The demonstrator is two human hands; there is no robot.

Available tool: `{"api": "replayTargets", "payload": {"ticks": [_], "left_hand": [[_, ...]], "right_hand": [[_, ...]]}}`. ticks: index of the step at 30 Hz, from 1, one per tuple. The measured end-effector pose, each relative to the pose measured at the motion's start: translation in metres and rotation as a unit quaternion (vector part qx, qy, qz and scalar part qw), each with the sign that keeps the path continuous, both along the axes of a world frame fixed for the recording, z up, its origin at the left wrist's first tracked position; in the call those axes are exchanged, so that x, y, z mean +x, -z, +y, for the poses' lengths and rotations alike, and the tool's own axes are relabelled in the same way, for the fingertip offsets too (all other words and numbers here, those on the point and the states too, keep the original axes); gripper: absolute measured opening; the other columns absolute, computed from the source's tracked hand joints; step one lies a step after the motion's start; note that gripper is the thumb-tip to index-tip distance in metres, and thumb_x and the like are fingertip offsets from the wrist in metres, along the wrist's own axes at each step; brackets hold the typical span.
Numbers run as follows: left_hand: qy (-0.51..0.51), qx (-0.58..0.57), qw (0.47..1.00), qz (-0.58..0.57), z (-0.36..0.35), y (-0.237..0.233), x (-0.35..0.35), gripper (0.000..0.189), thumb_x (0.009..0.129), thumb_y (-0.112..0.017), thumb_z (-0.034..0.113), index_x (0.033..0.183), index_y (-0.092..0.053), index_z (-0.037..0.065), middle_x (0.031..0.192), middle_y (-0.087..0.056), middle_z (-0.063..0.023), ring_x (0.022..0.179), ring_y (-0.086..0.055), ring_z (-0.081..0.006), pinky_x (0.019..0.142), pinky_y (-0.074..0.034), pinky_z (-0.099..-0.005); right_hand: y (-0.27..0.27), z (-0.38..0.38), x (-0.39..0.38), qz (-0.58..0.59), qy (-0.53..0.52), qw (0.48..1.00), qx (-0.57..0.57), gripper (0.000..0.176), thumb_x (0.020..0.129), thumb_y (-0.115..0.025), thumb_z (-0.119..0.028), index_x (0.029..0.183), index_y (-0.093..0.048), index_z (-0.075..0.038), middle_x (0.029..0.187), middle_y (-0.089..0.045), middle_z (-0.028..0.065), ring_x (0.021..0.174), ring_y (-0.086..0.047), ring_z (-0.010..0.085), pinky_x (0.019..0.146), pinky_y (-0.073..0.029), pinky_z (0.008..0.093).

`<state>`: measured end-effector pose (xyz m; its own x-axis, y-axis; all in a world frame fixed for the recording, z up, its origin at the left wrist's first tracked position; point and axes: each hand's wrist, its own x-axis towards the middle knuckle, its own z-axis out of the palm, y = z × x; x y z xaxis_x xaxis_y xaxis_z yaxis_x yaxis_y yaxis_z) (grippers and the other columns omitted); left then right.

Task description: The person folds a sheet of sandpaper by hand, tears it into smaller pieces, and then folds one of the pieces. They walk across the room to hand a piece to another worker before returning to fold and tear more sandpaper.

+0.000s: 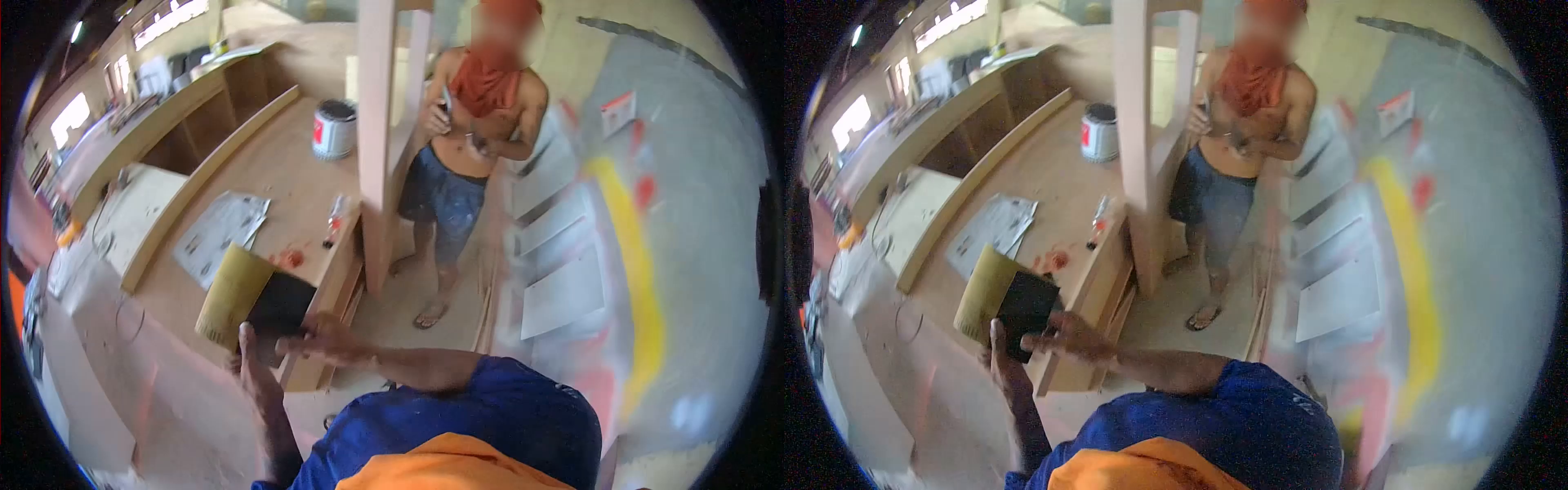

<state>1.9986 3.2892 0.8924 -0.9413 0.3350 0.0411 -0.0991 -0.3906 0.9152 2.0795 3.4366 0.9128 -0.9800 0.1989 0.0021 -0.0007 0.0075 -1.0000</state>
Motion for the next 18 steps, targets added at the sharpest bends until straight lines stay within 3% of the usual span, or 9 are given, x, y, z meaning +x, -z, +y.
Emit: {"api": "replayTargets", "payload": {"ticks": [3,7,10,13,14,16,17,18], "left_hand": [[-0.024,-0.001,1.000,-0.011,0.007,-0.001,0.001,0.024,0.101,-0.063,0.023,0.104,-0.071,0.001,0.095,-0.072,-0.0058,0.083,-0.065,-0.0098,0.075,-0.051,-0.0260],[-0.038,0.005,0.999,-0.018,0.021,0.004,0.002,0.025,0.101,-0.063,0.025,0.103,-0.071,0.001,0.093,-0.072,-0.0055,0.081,-0.065,-0.0100,0.075,-0.051,-0.0262],[-0.026,0.003,1.000,0.006,0.025,-0.003,0.009,0.026,0.101,-0.063,0.026,0.103,-0.071,0.000,0.094,-0.072,-0.0053,0.082,-0.065,-0.0104,0.074,-0.050,-0.0268],[-0.020,-0.016,0.999,0.020,0.030,0.000,0.006,0.028,0.101,-0.062,0.027,0.103,-0.071,0.000,0.094,-0.072,-0.0056,0.082,-0.065,-0.0107,0.075,-0.050,-0.0273],[-0.022,-0.025,0.999,0.021,0.030,0.001,0.005,0.029,0.101,-0.062,0.027,0.103,-0.071,0.000,0.094,-0.072,-0.0058,0.082,-0.065,-0.0108,0.075,-0.050,-0.0275],[-0.034,-0.038,0.998,0.028,0.035,-0.003,0.008,0.036,0.099,-0.063,0.036,0.096,-0.071,0.001,0.084,-0.071,-0.0070,0.069,-0.064,-0.0112,0.060,-0.049,-0.0257],[-0.040,-0.044,0.998,0.031,0.037,-0.004,0.009,0.041,0.098,-0.064,0.041,0.092,-0.071,0.001,0.080,-0.071,-0.0075,0.062,-0.063,-0.0114,0.053,-0.049,-0.0248],[-0.034,-0.041,0.998,0.032,0.036,-0.003,0.008,0.038,0.100,-0.063,0.037,0.096,-0.071,0.001,0.084,-0.072,-0.0077,0.066,-0.064,-0.0118,0.058,-0.050,-0.0254]], "right_hand": [[0.025,-0.003,-0.001,0.023,-0.014,0.999,-0.019,0.030,0.094,-0.074,-0.031,0.082,-0.072,-0.003,0.071,-0.064,-0.0026,0.069,-0.057,0.0062,0.063,-0.047,0.0270],[0.038,0.005,0.000,0.112,0.049,0.984,0.131,0.028,0.096,-0.071,-0.029,0.085,-0.072,-0.003,0.076,-0.067,-0.0009,0.072,-0.058,0.0074,0.066,-0.048,0.0290],[0.041,0.000,0.000,0.066,0.045,0.995,-0.057,0.028,0.096,-0.072,-0.029,0.087,-0.073,-0.003,0.078,-0.068,0.0007,0.074,-0.059,0.0081,0.067,-0.049,0.0309],[0.021,0.007,0.010,0.009,0.028,0.998,0.060,0.025,0.096,-0.072,-0.026,0.088,-0.072,-0.002,0.078,-0.068,0.0027,0.076,-0.060,0.0084,0.069,-0.050,0.0304],[0.027,0.004,0.010,0.029,0.035,0.998,0.039,0.030,0.097,-0.070,-0.029,0.087,-0.071,-0.001,0.076,-0.067,0.0025,0.075,-0.060,0.0097,0.068,-0.050,0.0317],[0.041,-0.004,0.006,0.068,0.048,0.997,-0.004,0.038,0.098,-0.067,-0.034,0.084,-0.069,0.002,0.074,-0.066,0.0022,0.072,-0.060,0.0121,0.066,-0.050,0.0344],[0.045,-0.002,0.006,0.088,0.050,0.994,0.029,0.039,0.099,-0.067,-0.034,0.084,-0.069,0.002,0.074,-0.067,0.0034,0.073,-0.060,0.0122,0.066,-0.050,0.0349],[0.045,0.001,0.006,0.107,0.052,0.991,0.062,0.039,0.099,-0.066,-0.034,0.085,-0.069,0.002,0.075,-0.068,0.0047,0.075,-0.061,0.0124,0.067,-0.050,0.0353]]}}
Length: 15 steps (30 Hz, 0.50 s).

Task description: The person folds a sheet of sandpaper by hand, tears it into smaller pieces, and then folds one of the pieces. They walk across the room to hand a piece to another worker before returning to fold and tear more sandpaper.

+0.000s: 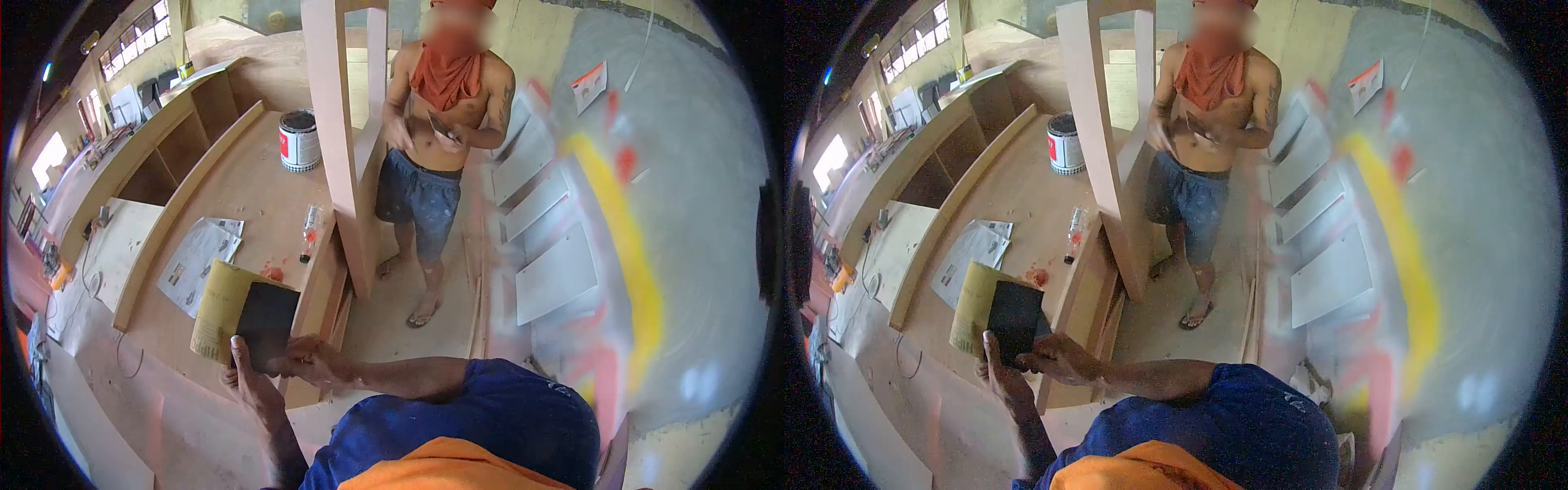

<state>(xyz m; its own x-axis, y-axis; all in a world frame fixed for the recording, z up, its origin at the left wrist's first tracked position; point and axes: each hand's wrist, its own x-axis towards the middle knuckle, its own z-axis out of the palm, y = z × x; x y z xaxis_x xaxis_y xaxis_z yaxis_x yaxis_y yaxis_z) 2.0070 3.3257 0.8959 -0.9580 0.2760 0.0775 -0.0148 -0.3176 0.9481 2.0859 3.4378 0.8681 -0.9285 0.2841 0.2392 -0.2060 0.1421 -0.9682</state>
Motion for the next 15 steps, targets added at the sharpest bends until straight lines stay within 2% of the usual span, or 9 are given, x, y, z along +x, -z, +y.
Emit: {"api": "replayTargets", "payload": {"ticks": [2,4,7,10,13,15], "left_hand": [[0.012,0.004,1.000,0.000,-0.002,0.003,-0.001,0.032,0.103,-0.060,0.030,0.104,-0.070,0.000,0.094,-0.073,-0.0081,0.075,-0.066,-0.0124,0.067,-0.052,-0.0264],[0.011,0.036,0.999,0.003,0.003,-0.007,0.008,0.034,0.102,-0.060,0.031,0.103,-0.070,-0.001,0.093,-0.073,-0.0091,0.071,-0.066,-0.0121,0.062,-0.051,-0.0253],[-0.016,0.059,0.998,0.015,0.014,-0.016,0.014,0.037,0.101,-0.061,0.034,0.102,-0.070,-0.002,0.091,-0.073,-0.0097,0.071,-0.066,-0.0128,0.062,-0.053,-0.0274],[0.006,0.040,0.999,0.018,0.006,-0.014,0.009,0.039,0.101,-0.061,0.035,0.107,-0.069,-0.002,0.094,-0.072,-0.0107,0.075,-0.067,-0.0145,0.067,-0.055,-0.0301],[0.018,0.024,1.000,0.008,0.001,-0.014,0.007,0.041,0.101,-0.061,0.035,0.113,-0.067,-0.003,0.101,-0.072,-0.0121,0.083,-0.068,-0.0158,0.072,-0.056,-0.0317],[0.005,0.030,1.000,0.008,0.002,-0.011,0.005,0.041,0.101,-0.060,0.033,0.120,-0.064,-0.004,0.108,-0.071,-0.0135,0.089,-0.068,-0.0169,0.076,-0.056,-0.0324]], "right_hand": [[0.001,-0.001,0.000,0.039,0.016,0.999,0.021,0.038,0.099,-0.065,-0.034,0.086,-0.068,0.002,0.076,-0.069,0.0077,0.076,-0.061,0.0127,0.067,-0.050,0.0364],[0.001,-0.007,-0.002,0.083,0.039,0.996,-0.002,0.036,0.100,-0.065,-0.032,0.088,-0.067,0.002,0.077,-0.069,0.0110,0.075,-0.062,0.0132,0.067,-0.050,0.0377],[0.001,-0.003,-0.001,0.008,0.017,0.999,0.045,0.030,0.099,-0.065,-0.027,0.089,-0.066,0.001,0.079,-0.069,0.0150,0.074,-0.063,0.0155,0.067,-0.050,0.0370],[0.004,-0.005,-0.004,0.046,-0.009,0.998,0.041,0.020,0.099,-0.065,-0.019,0.105,-0.068,0.000,0.084,-0.067,0.0092,0.085,-0.061,0.0128,0.074,-0.051,0.0339],[0.000,-0.004,-0.005,0.015,-0.031,0.999,0.019,0.021,0.099,-0.065,-0.019,0.107,-0.067,0.000,0.085,-0.068,0.0084,0.086,-0.061,0.0121,0.077,-0.051,0.0359],[0.016,-0.002,-0.013,0.031,-0.005,0.997,0.075,0.021,0.099,-0.065,-0.021,0.106,-0.067,-0.001,0.086,-0.068,0.0073,0.086,-0.060,0.0111,0.077,-0.051,0.0364]]}}
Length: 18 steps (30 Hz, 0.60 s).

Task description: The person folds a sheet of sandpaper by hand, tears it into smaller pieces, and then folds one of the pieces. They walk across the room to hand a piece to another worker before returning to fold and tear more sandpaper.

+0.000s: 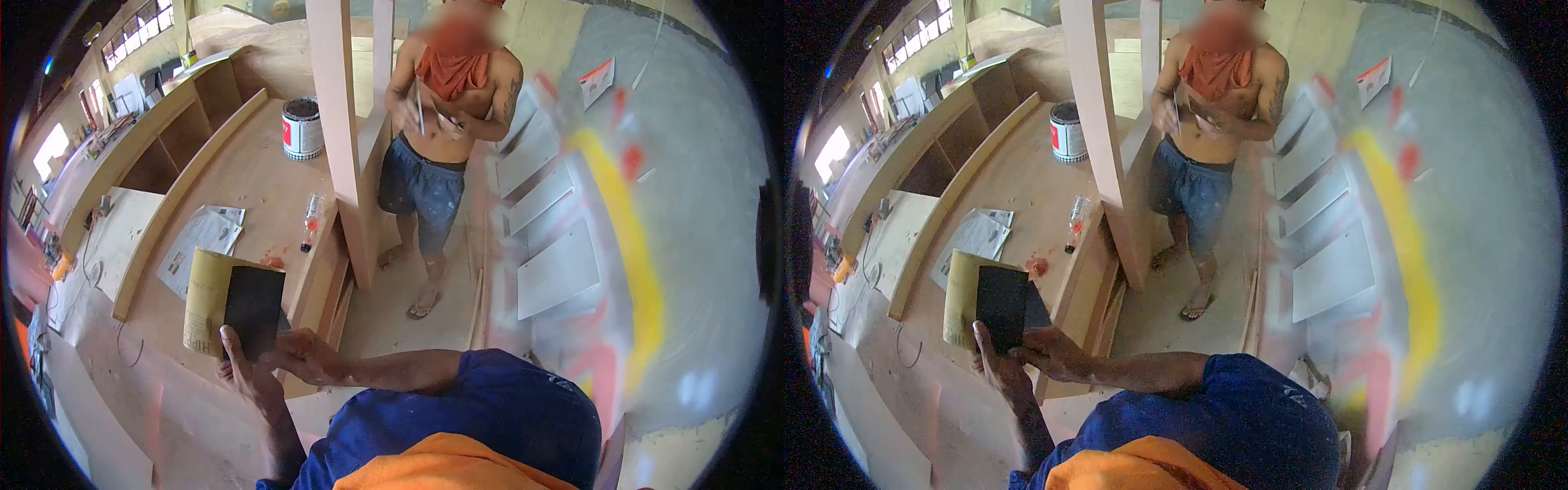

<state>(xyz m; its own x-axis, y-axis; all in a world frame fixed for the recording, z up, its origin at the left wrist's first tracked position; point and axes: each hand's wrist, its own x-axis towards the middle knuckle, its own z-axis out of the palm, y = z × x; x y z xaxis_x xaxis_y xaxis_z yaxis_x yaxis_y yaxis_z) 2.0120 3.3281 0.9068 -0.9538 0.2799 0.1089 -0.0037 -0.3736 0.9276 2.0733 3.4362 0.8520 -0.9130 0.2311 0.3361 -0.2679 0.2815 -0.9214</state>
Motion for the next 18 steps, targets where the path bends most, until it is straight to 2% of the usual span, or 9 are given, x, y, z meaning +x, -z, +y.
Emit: {"api": "replayTargets", "payload": {"ticks": [1,3,4,5,6,7,8,10,18], "left_hand": [[-0.013,0.006,1.000,0.003,0.002,0.011,-0.004,0.040,0.102,-0.060,0.030,0.124,-0.063,-0.003,0.111,-0.070,-0.0143,0.094,-0.067,-0.0176,0.079,-0.056,-0.0326],[-0.101,-0.148,0.961,0.212,-0.004,0.045,-0.015,0.040,0.102,-0.059,0.022,0.136,-0.057,0.000,0.120,-0.067,-0.0165,0.105,-0.065,-0.0196,0.087,-0.055,-0.0335],[-0.101,-0.148,0.961,0.213,-0.008,0.039,-0.016,0.037,0.102,-0.059,0.021,0.133,-0.059,0.000,0.118,-0.067,-0.0140,0.104,-0.064,-0.0174,0.087,-0.053,-0.0318],[-0.102,-0.148,0.960,0.213,-0.013,0.034,-0.017,0.034,0.102,-0.060,0.020,0.130,-0.061,0.001,0.116,-0.067,-0.0114,0.103,-0.063,-0.0152,0.087,-0.052,-0.0302],[-0.061,0.034,0.997,0.016,-0.002,0.011,-0.012,0.031,0.102,-0.062,0.024,0.117,-0.069,-0.002,0.105,-0.070,-0.0051,0.093,-0.064,-0.0096,0.082,-0.050,-0.0263],[-0.081,-0.020,0.995,0.063,-0.007,0.016,-0.015,0.029,0.101,-0.063,0.022,0.118,-0.069,-0.001,0.103,-0.069,-0.0024,0.092,-0.061,-0.0075,0.079,-0.048,-0.0248],[-0.093,-0.073,0.987,0.106,-0.012,0.022,-0.017,0.027,0.101,-0.064,0.020,0.118,-0.069,-0.001,0.100,-0.069,0.0002,0.090,-0.059,-0.0054,0.076,-0.046,-0.0233],[-0.017,0.055,0.998,0.018,-0.009,0.010,-0.013,0.027,0.101,-0.065,0.020,0.118,-0.069,0.000,0.097,-0.068,0.0036,0.086,-0.054,-0.0028,0.072,-0.043,-0.0227],[-0.053,0.000,0.998,0.041,-0.021,0.020,-0.014,0.027,0.100,-0.066,0.022,0.114,-0.072,-0.001,0.094,-0.068,0.0040,0.084,-0.055,-0.0032,0.075,-0.043,-0.0218]], "right_hand": [[0.000,-0.003,-0.002,0.008,0.010,1.000,0.024,0.021,0.099,-0.065,-0.021,0.106,-0.068,-0.002,0.086,-0.068,0.0067,0.087,-0.060,0.0106,0.076,-0.051,0.0366],[-0.008,-0.006,0.002,-0.058,-0.008,0.995,-0.082,0.027,0.098,-0.065,-0.028,0.090,-0.066,-0.002,0.082,-0.069,0.0101,0.082,-0.065,0.0187,0.076,-0.051,0.0378],[0.020,0.003,-0.009,0.015,-0.047,0.987,-0.155,0.024,0.098,-0.066,-0.029,0.095,-0.067,-0.005,0.086,-0.068,0.0073,0.084,-0.065,0.0172,0.076,-0.053,0.0375],[0.045,0.021,-0.015,-0.050,-0.025,0.995,-0.085,0.025,0.097,-0.067,-0.030,0.098,-0.067,-0.006,0.088,-0.068,0.0064,0.084,-0.065,0.0172,0.078,-0.054,0.0366],[0.071,0.038,-0.021,-0.114,-0.011,0.993,-0.010,0.026,0.097,-0.068,-0.032,0.100,-0.066,-0.007,0.091,-0.068,0.0056,0.084,-0.066,0.0171,0.080,-0.055,0.0357],[-0.031,0.039,-0.005,-0.111,-0.033,0.982,-0.146,0.030,0.096,-0.069,-0.035,0.100,-0.066,-0.005,0.091,-0.068,0.0051,0.082,-0.065,0.0133,0.078,-0.053,0.0309],[-0.024,0.053,-0.012,-0.050,0.020,0.996,-0.073,0.032,0.094,-0.072,-0.036,0.095,-0.067,-0.004,0.088,-0.068,0.0034,0.079,-0.064,0.0107,0.073,-0.052,0.0280],[-0.064,0.056,-0.007,-0.095,0.039,0.985,-0.142,0.034,0.094,-0.071,-0.039,0.094,-0.069,-0.005,0.080,-0.067,0.0021,0.075,-0.063,0.0104,0.072,-0.051,0.0297],[-0.049,0.049,-0.012,-0.096,0.032,0.969,-0.227,0.023,0.094,-0.073,-0.029,0.096,-0.071,-0.006,0.082,-0.068,0.0005,0.071,-0.063,0.0087,0.067,-0.051,0.0249]]}}
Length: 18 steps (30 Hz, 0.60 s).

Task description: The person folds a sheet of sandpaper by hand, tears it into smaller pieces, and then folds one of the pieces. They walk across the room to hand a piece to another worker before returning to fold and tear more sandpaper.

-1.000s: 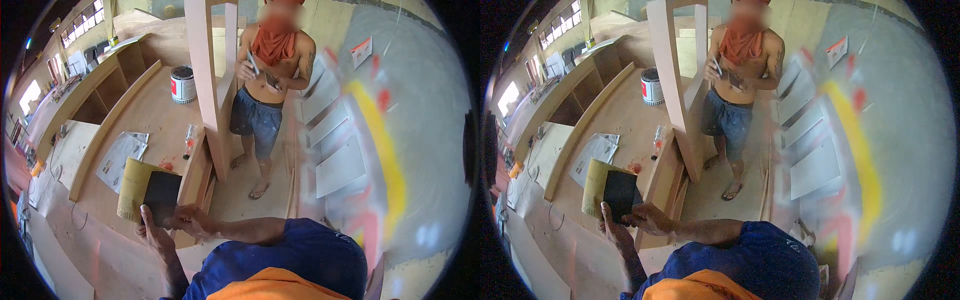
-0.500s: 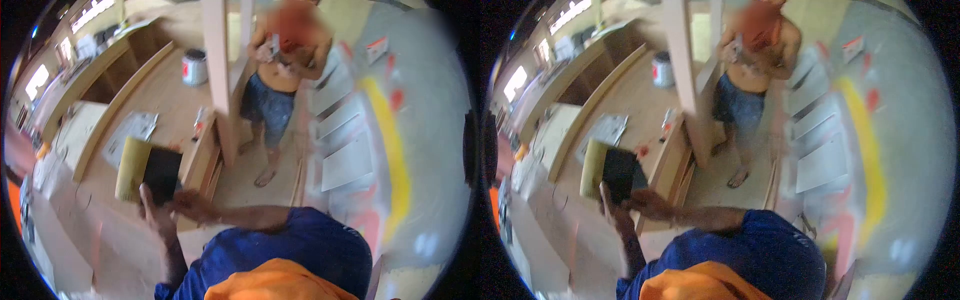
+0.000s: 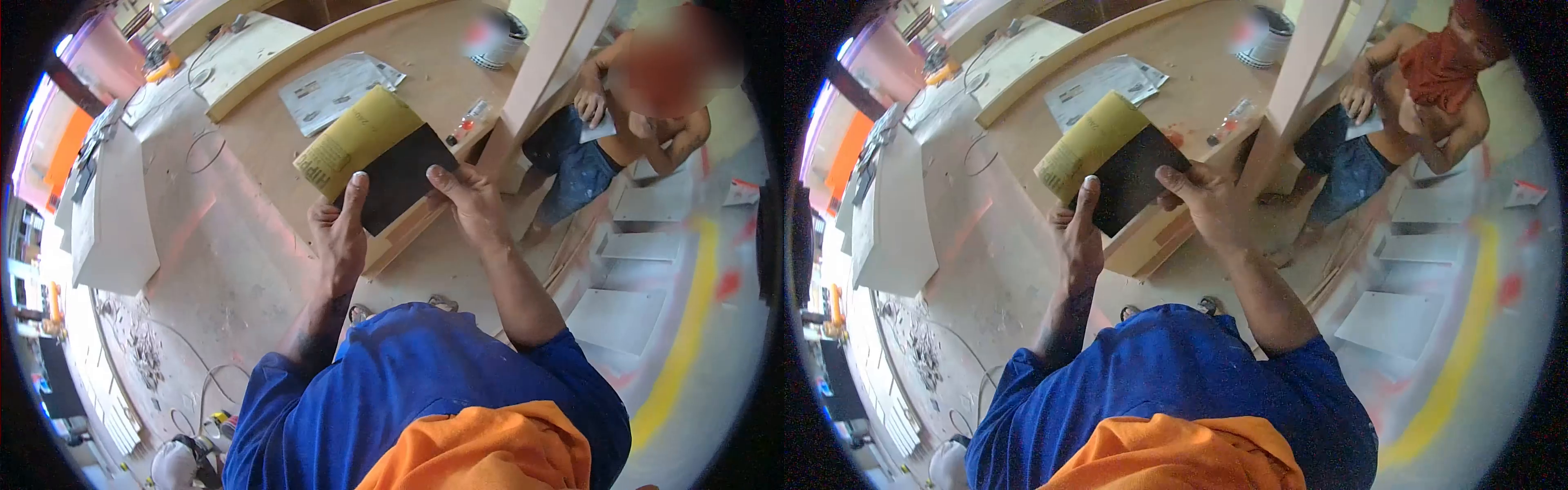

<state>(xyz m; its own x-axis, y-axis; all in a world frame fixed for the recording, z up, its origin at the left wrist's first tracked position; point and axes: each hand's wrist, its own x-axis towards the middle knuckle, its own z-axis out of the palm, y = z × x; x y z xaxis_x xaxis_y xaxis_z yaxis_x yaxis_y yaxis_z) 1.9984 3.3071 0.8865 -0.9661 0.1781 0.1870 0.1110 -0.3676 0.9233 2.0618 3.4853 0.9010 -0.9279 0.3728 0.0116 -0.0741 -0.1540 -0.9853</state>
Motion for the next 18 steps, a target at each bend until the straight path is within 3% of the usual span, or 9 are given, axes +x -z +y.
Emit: {"api": "replayTargets", "payload": {"ticks": [7,10,13,16,17,18], "left_hand": [[0.014,-0.013,1.000,-0.019,-0.018,0.011,-0.005,0.025,0.099,-0.067,0.016,0.116,-0.070,-0.002,0.100,-0.070,0.0018,0.089,-0.058,-0.0056,0.079,-0.046,-0.0234],[0.056,0.043,0.997,-0.027,-0.029,0.011,-0.007,0.029,0.097,-0.068,0.013,0.121,-0.066,-0.003,0.108,-0.071,-0.0027,0.097,-0.061,-0.0088,0.087,-0.049,-0.0259],[0.100,-0.020,0.995,-0.011,-0.043,0.018,-0.011,0.033,0.097,-0.068,0.012,0.126,-0.062,-0.003,0.116,-0.070,-0.0066,0.104,-0.063,-0.0121,0.094,-0.049,-0.0294],[0.147,-0.051,0.987,-0.032,-0.048,0.013,-0.006,0.032,0.096,-0.068,0.010,0.126,-0.062,-0.001,0.119,-0.069,-0.0079,0.108,-0.062,-0.0129,0.098,-0.048,-0.0307],[0.155,-0.039,0.987,-0.025,-0.051,0.016,-0.006,0.032,0.096,-0.067,0.009,0.127,-0.062,-0.001,0.120,-0.069,-0.0080,0.109,-0.061,-0.0129,0.099,-0.048,-0.0310],[0.163,-0.026,0.986,-0.016,-0.053,0.018,-0.007,0.032,0.096,-0.067,0.009,0.127,-0.062,0.000,0.121,-0.068,-0.0081,0.110,-0.061,-0.0129,0.100,-0.048,-0.0314]], "right_hand": [[0.006,-0.003,0.003,-0.016,0.027,0.998,0.058,0.039,0.095,-0.070,-0.041,0.090,-0.074,-0.002,0.077,-0.068,0.0023,0.073,-0.063,0.0108,0.074,-0.050,0.0277],[0.015,0.004,0.003,-0.052,-0.060,0.996,0.035,0.041,0.093,-0.072,-0.038,0.107,-0.072,0.000,0.090,-0.070,0.0037,0.086,-0.065,0.0130,0.086,-0.049,0.0290],[0.000,-0.003,-0.004,0.038,-0.106,0.992,-0.053,0.047,0.091,-0.073,-0.029,0.125,-0.063,0.002,0.109,-0.069,0.0052,0.104,-0.063,0.0156,0.101,-0.044,0.0311],[-0.020,0.002,-0.014,0.020,-0.229,0.973,-0.007,0.056,0.089,-0.071,-0.017,0.138,-0.053,0.004,0.128,-0.064,0.0075,0.120,-0.056,0.0176,0.110,-0.037,0.0326],[-0.021,0.004,-0.015,-0.026,-0.239,0.971,-0.003,0.055,0.086,-0.067,-0.005,0.139,-0.053,0.002,0.133,-0.063,0.0094,0.123,-0.056,0.0178,0.112,-0.036,0.0327],[-0.018,0.004,-0.017,-0.026,-0.240,0.970,-0.007,0.055,0.086,-0.066,-0.003,0.140,-0.053,0.002,0.133,-0.063,0.0095,0.124,-0.056,0.0177,0.112,-0.036,0.0327]]}}
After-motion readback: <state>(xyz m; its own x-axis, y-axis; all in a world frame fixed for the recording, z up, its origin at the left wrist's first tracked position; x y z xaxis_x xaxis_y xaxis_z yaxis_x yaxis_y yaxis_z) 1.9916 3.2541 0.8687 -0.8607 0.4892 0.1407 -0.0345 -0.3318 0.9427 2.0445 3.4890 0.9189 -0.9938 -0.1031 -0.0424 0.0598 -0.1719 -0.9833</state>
